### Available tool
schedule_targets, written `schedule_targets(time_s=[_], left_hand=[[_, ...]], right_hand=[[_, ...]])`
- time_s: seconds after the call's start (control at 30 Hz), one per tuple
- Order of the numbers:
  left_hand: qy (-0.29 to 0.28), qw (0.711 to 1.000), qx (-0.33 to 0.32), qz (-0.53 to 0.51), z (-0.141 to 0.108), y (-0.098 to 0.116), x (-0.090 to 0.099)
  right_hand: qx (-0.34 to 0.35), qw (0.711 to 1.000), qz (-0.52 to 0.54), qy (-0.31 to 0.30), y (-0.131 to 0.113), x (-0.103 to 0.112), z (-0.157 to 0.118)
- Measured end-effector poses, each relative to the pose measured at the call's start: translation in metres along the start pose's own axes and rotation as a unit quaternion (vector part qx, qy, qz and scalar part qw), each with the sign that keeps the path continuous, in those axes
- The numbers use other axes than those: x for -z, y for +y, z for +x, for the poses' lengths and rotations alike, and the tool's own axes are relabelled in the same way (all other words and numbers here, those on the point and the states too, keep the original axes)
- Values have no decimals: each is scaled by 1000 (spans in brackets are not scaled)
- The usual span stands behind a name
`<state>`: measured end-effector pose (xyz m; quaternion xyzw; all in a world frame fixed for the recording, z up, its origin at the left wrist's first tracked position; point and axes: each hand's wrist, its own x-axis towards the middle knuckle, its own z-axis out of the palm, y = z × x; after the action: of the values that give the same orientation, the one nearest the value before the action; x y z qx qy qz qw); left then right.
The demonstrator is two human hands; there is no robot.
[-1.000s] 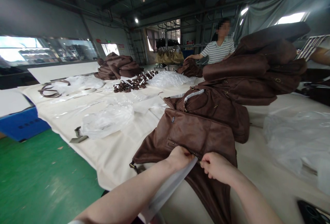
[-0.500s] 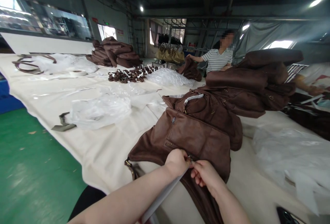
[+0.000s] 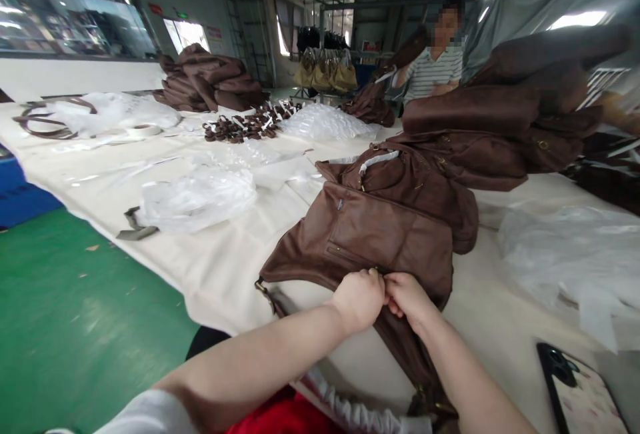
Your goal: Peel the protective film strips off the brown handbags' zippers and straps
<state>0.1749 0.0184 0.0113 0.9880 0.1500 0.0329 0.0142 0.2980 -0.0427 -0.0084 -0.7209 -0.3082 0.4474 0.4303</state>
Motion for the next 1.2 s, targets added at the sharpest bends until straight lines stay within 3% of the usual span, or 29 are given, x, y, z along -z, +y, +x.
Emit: schedule_targets(time_s=[0.13,0.23,0.33,0.47,0.53,0.67,0.83,1.2], left_hand=[[-14,999,-22,-20,0,-1,5],[-56,986,23,-153,5,-12,12],[-123,929,127,-325,12,-26,17],[-191,851,162,-462,18,-31,10],[-206,827,190,-486,20,-27,3],[-144,882,221,-390,21,-20,-5],[-83,932,169,-310,13,-20,-3],[-28,975,125,-179,5,-29,-4]], right_hand=[[-9,999,31,-44,3,8,0],[-9,999,26,-34,6,8,4],[-6,1000,17,-21,8,4,6],[5,1000,7,-10,9,1,6],[11,1000,0,-6,8,1,5],[17,1000,-19,6,6,0,5],[32,999,-38,4,5,-3,6],[17,996,-73,50,-4,-11,7]])
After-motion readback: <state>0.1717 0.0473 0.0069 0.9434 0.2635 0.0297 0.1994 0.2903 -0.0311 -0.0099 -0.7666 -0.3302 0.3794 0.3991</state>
